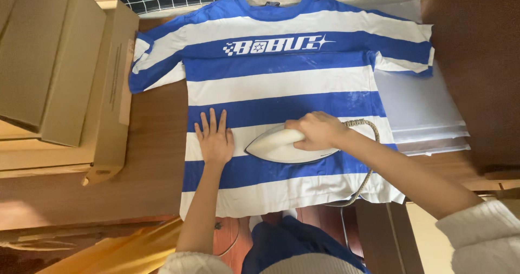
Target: The person irons a blue and white striped long-sleeve shirt laid flat on a wooden table. They move the iron back and forth across the front, then flip the shirt over and smooth it out before placing a sheet of paper on top.
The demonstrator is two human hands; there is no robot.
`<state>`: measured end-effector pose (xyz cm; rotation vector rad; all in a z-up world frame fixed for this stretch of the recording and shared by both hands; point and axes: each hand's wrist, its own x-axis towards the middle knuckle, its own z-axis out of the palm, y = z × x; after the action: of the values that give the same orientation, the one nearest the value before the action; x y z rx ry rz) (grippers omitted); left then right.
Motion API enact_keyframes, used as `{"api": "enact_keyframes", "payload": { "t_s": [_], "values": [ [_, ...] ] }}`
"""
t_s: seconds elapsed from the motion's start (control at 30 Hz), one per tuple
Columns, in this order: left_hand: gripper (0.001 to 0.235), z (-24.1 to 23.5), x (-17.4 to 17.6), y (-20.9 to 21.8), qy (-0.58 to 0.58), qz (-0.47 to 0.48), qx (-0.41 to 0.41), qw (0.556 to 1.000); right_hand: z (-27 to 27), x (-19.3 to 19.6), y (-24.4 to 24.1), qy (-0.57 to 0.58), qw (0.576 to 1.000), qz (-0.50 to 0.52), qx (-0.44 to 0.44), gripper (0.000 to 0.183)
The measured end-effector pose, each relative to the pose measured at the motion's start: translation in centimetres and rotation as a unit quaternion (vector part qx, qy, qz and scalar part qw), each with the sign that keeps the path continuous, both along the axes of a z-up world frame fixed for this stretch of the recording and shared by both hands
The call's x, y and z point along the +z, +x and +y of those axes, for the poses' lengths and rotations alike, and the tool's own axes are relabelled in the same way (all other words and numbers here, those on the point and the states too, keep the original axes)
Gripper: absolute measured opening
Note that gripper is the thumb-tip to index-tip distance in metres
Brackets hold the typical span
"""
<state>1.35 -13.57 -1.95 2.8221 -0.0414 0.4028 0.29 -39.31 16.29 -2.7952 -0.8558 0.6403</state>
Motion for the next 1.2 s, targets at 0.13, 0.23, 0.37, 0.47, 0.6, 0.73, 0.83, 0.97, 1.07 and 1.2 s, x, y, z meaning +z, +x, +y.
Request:
{"api": "enact_keyframes", "payload": {
  "t_s": [0.13,0.23,0.37,0.47,0.6,0.73,0.83,0.97,1.07,1.2],
  "values": [
    [0.051,-0.1,0.1,-0.1,0.007,-0.009,0.002,1.0,0.2,0.1,-1.7,0.001,1.0,0.011,0.003,0.041],
    [0.051,-0.1,0.3,-0.1,0.007,-0.002,-0.001,1.0,0.5,0.2,-3.0,-0.008,1.0,0.015,0.01,0.041],
    [0.051,0.0,0.5,-0.1,-0.006,0.014,-0.002,1.0,0.8,0.6,-4.7,-0.027,0.999,0.026,0.04,0.043],
    [0.051,-0.2,0.9,-0.2,-0.015,0.026,-0.001,1.0,0.8,0.5,-6.1,-0.021,0.997,0.035,0.061,0.041],
    [0.05,-0.1,0.6,-0.3,-0.025,0.017,-0.004,1.0,0.3,-1.6,-7.4,-0.017,0.995,0.019,0.099,0.038],
    [0.051,0.0,-0.1,0.0,-0.021,0.006,-0.005,1.0,-0.4,-1.9,-7.7,-0.015,0.993,0.021,0.117,0.039],
    [0.051,0.3,0.0,0.0,-0.027,0.004,-0.01,1.0,-1.1,-1.2,-6.6,0.004,0.994,0.01,0.11,0.036],
    [0.047,1.1,0.6,0.2,-0.128,0.036,-0.016,0.991,-2.3,-1.3,-3.6,0.036,0.998,-0.011,-0.058,0.044],
    [0.041,1.7,1.8,-0.8,-0.199,-0.002,-0.028,0.98,-2.3,-2.2,-1.4,0.042,0.984,-0.034,-0.167,0.044],
    [0.036,2.4,4.6,-2.8,-0.296,-0.058,-0.043,0.953,-1.6,-4.7,2.4,0.064,0.945,-0.046,-0.319,0.046]
  ]
}}
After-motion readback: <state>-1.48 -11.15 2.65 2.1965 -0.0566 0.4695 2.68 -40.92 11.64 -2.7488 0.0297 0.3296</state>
